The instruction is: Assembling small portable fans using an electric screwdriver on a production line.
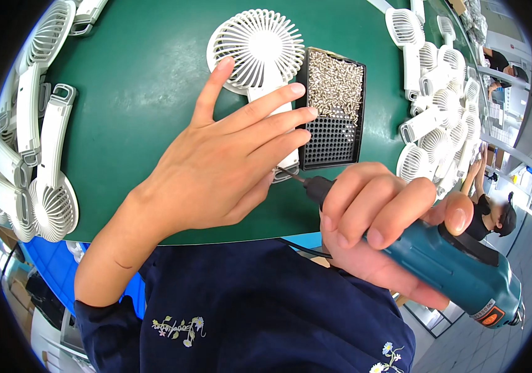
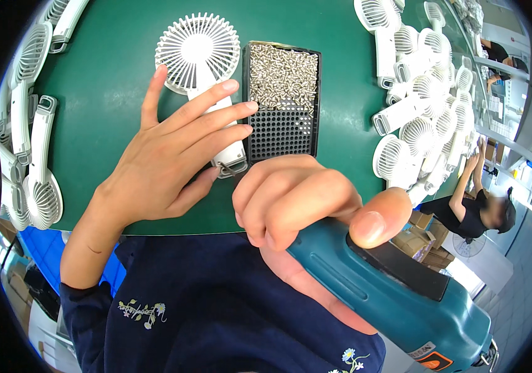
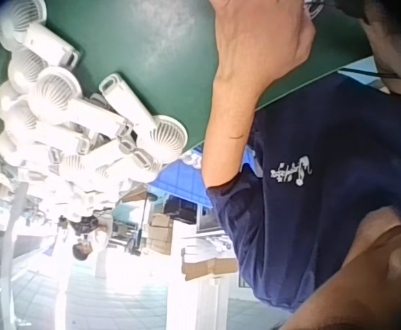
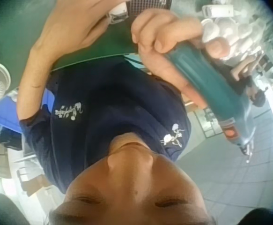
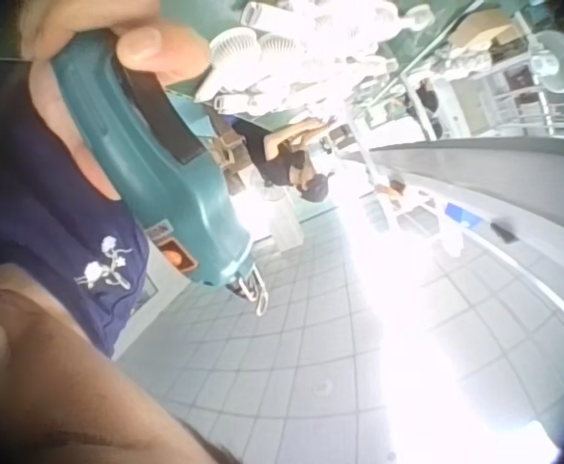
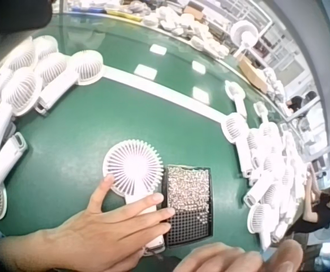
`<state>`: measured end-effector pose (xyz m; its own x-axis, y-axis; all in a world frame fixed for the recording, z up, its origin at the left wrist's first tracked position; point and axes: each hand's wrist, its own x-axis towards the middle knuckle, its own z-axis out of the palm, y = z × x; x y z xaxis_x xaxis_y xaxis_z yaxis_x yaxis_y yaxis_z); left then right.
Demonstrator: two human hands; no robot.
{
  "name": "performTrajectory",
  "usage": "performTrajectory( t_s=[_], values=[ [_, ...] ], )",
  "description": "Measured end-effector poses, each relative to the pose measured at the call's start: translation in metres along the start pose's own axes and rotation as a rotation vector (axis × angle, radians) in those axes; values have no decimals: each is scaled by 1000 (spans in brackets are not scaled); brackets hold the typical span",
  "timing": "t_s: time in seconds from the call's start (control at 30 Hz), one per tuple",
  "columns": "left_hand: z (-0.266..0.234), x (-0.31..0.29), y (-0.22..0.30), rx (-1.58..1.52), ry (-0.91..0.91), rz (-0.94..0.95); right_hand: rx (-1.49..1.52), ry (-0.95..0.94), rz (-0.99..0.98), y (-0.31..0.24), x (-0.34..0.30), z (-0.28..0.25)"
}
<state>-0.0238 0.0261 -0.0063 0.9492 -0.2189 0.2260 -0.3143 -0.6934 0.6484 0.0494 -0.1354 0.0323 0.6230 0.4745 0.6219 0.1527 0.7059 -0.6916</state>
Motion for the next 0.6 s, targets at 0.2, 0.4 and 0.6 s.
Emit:
performTrajectory(
  t_s=[0.2, 0.4, 0.6],
  values=[
    [1, 0, -1, -8, 7, 1, 6, 2, 24, 1, 0, -1],
    [-1, 0, 0, -9, 7, -8, -45, -34, 28, 1, 0, 4],
    [2, -2, -1, -21, 28, -12, -154, -60, 166, -8, 3, 17]
  ],
)
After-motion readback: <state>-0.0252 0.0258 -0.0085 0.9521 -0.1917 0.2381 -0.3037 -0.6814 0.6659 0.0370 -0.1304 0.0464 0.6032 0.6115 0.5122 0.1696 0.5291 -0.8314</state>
